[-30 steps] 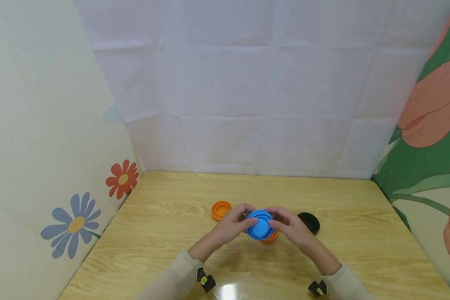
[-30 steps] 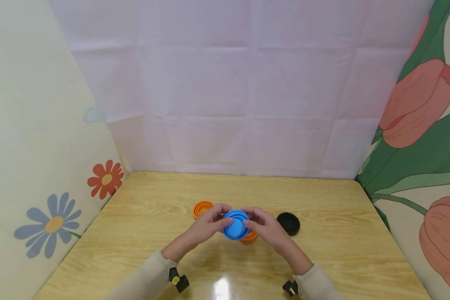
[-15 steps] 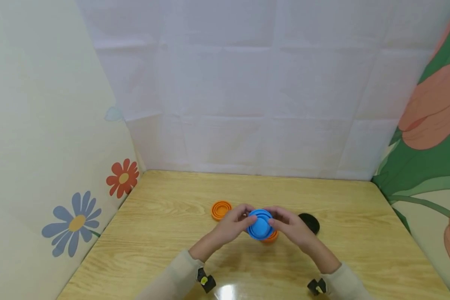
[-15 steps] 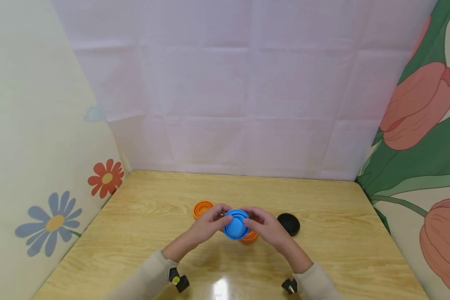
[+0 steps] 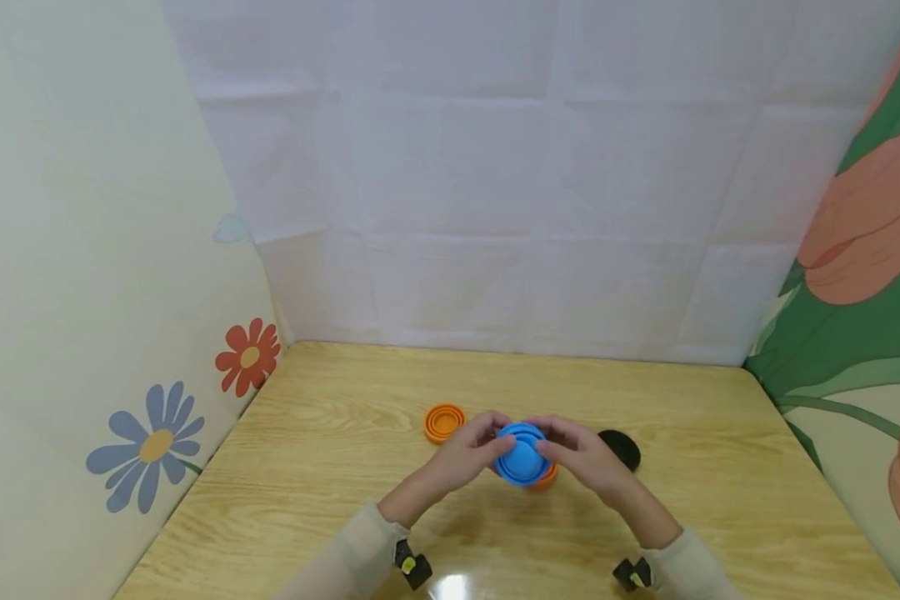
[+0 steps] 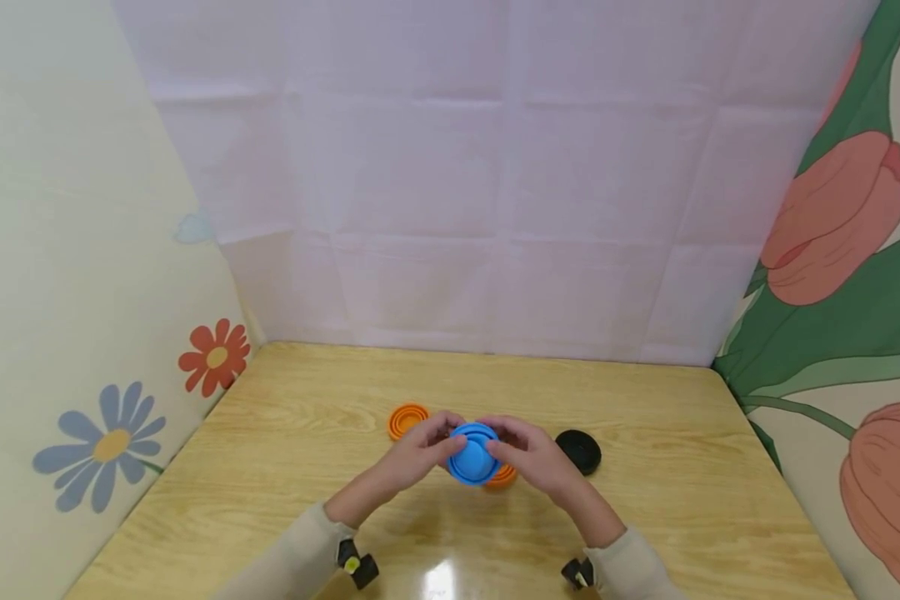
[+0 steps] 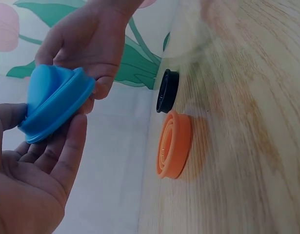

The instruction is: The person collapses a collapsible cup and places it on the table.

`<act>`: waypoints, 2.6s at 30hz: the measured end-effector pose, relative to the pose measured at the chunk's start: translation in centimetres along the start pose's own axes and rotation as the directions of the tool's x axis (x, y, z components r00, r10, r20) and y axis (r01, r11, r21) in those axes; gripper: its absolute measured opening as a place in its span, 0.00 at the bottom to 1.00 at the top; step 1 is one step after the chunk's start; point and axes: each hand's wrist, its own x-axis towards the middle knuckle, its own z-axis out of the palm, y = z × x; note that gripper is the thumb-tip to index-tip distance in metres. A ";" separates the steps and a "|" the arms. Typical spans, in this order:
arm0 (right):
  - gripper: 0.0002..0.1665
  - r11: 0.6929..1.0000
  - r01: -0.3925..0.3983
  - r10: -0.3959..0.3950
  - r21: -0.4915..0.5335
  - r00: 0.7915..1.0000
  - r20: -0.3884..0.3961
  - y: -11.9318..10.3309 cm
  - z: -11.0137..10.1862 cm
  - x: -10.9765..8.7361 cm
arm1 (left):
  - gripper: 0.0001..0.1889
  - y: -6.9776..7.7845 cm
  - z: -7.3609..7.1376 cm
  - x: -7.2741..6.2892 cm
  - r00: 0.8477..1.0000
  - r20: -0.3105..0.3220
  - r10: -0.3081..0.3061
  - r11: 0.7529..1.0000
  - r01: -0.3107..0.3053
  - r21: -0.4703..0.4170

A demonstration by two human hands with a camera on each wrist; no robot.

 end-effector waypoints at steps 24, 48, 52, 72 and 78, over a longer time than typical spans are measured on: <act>0.30 1.000 0.019 -0.020 -0.003 0.999 -0.035 0.1 -0.3 -0.1 | 0.21 -0.1 0.2 0.4 1.000 -0.007 -0.014 1.000 0.014 -0.025; 0.30 0.999 -0.008 0.011 0.039 0.996 -0.085 0.9 -0.1 -0.3 | 0.20 0.0 0.3 0.3 1.000 -0.008 -0.005 0.999 0.005 -0.043; 0.29 0.999 -0.036 0.037 0.012 0.995 -0.092 0.8 -0.2 -0.3 | 0.20 -0.2 0.4 0.4 1.000 0.005 -0.005 0.999 0.006 -0.053; 0.20 0.997 -0.001 -0.011 -0.077 0.988 -0.154 0.9 1.0 0.0 | 0.15 -0.2 0.4 0.4 0.999 -0.030 -0.012 0.999 0.014 0.045; 0.21 0.997 -0.058 0.048 -0.047 0.980 -0.192 0.8 1.1 0.0 | 0.15 -0.3 0.3 0.4 0.998 -0.053 -0.017 0.999 0.018 0.027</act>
